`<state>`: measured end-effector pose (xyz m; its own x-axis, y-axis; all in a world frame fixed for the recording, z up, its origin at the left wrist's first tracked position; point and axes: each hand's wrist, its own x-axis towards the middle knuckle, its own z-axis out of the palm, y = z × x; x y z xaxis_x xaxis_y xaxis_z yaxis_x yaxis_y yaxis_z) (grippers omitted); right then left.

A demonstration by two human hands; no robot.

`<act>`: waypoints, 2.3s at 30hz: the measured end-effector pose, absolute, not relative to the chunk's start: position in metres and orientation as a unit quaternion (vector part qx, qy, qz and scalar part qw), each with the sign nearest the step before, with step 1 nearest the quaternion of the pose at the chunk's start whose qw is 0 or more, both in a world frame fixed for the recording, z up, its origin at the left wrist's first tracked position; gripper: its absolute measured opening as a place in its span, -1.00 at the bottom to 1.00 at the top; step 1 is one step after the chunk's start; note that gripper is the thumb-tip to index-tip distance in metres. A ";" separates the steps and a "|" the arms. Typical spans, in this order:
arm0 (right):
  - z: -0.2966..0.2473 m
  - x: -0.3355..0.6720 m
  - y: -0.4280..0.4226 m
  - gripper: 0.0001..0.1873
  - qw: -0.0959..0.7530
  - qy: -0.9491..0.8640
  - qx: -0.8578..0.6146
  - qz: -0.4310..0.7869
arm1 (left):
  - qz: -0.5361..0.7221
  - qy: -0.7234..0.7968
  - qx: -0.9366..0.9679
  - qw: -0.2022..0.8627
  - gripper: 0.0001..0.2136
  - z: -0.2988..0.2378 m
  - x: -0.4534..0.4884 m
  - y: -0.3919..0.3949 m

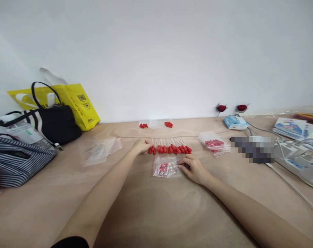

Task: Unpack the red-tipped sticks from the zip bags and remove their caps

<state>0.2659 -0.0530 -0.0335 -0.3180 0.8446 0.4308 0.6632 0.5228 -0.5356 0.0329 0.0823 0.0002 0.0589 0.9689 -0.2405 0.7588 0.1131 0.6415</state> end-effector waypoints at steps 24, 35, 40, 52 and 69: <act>-0.033 0.267 -0.054 -0.90 0.352 -0.801 -0.468 0.127 | 0.339 0.458 0.788 0.233 -0.63 -0.024 0.017 0.041; -0.034 0.262 -0.052 -0.90 0.366 -0.804 -0.454 0.116 | 0.331 0.322 0.858 0.223 -0.83 -0.013 0.018 -0.028; -0.034 0.259 -0.053 -0.88 0.363 -0.807 -0.454 0.108 | 0.259 0.321 0.883 0.224 -0.67 -0.011 0.025 -0.027; -0.032 0.258 -0.054 -0.86 0.376 -0.802 -0.450 0.113 | 0.215 0.353 0.889 0.197 -0.79 -0.003 0.021 -0.035; -0.033 0.268 -0.053 -0.91 0.337 -0.808 -0.473 0.099 | 0.146 0.483 0.823 0.263 -0.80 0.013 0.006 -0.019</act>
